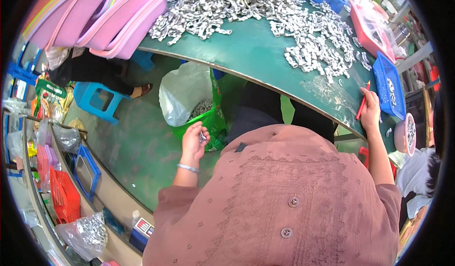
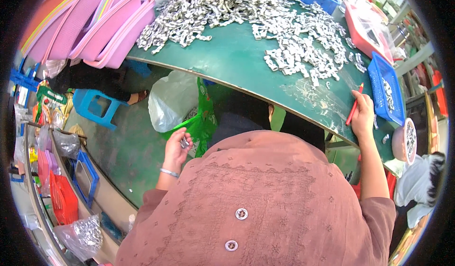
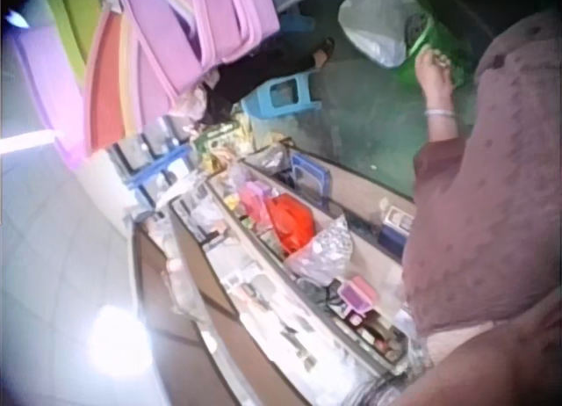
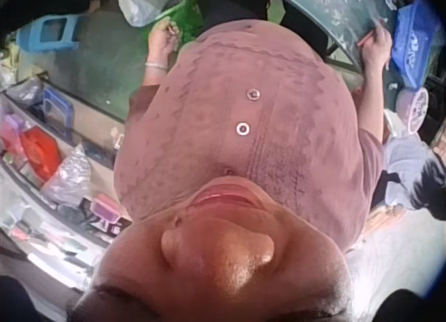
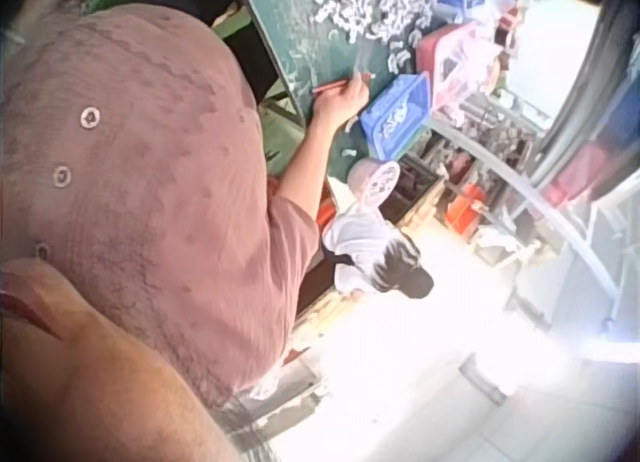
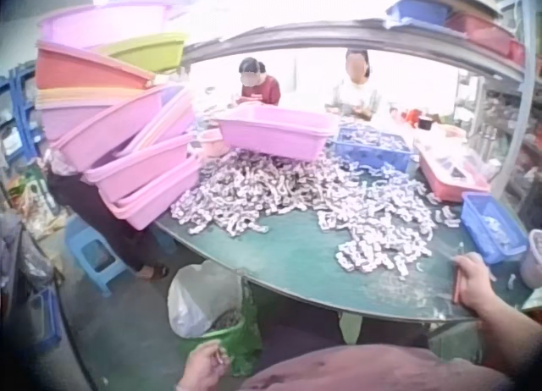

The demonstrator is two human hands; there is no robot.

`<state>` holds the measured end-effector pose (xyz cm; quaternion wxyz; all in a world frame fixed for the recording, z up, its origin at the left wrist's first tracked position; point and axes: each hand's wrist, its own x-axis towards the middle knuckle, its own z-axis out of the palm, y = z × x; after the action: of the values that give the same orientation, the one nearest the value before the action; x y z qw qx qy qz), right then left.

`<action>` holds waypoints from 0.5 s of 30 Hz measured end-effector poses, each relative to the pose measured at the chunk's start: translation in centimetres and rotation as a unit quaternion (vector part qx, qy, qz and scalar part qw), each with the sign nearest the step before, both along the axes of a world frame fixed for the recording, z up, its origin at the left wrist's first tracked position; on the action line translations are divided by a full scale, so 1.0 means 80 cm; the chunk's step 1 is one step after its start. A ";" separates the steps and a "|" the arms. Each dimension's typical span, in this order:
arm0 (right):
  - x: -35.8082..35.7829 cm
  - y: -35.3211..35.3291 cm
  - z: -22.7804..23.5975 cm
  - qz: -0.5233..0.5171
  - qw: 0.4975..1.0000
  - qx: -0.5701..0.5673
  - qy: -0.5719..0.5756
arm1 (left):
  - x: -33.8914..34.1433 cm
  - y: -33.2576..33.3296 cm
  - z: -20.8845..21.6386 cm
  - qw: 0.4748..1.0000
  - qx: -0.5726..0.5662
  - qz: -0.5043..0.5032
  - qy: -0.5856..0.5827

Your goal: The person handles small metal buckle components from a pile on a green table, uses a red tool to press against a specific part of each buckle, and moves the items into a blue plastic bin.

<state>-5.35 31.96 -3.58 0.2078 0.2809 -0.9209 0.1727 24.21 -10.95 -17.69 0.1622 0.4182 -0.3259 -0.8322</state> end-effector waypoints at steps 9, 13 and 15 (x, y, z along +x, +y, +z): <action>0.006 -0.009 0.007 -0.002 1.000 -0.018 -0.007 | -0.062 -0.091 -0.002 0.999 -0.047 0.018 -0.016; 0.005 -0.006 0.006 0.001 1.000 -0.016 0.000 | -0.074 -0.112 -0.021 0.998 0.006 0.031 -0.049; 0.008 -0.009 0.009 -0.003 1.000 -0.022 -0.011 | -0.077 -0.114 -0.025 0.998 0.017 0.033 -0.054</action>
<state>-4.73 31.25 -2.87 0.2049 0.2715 -0.9198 0.1956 18.07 -20.05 -19.67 0.1642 0.4759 -0.3060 -0.8080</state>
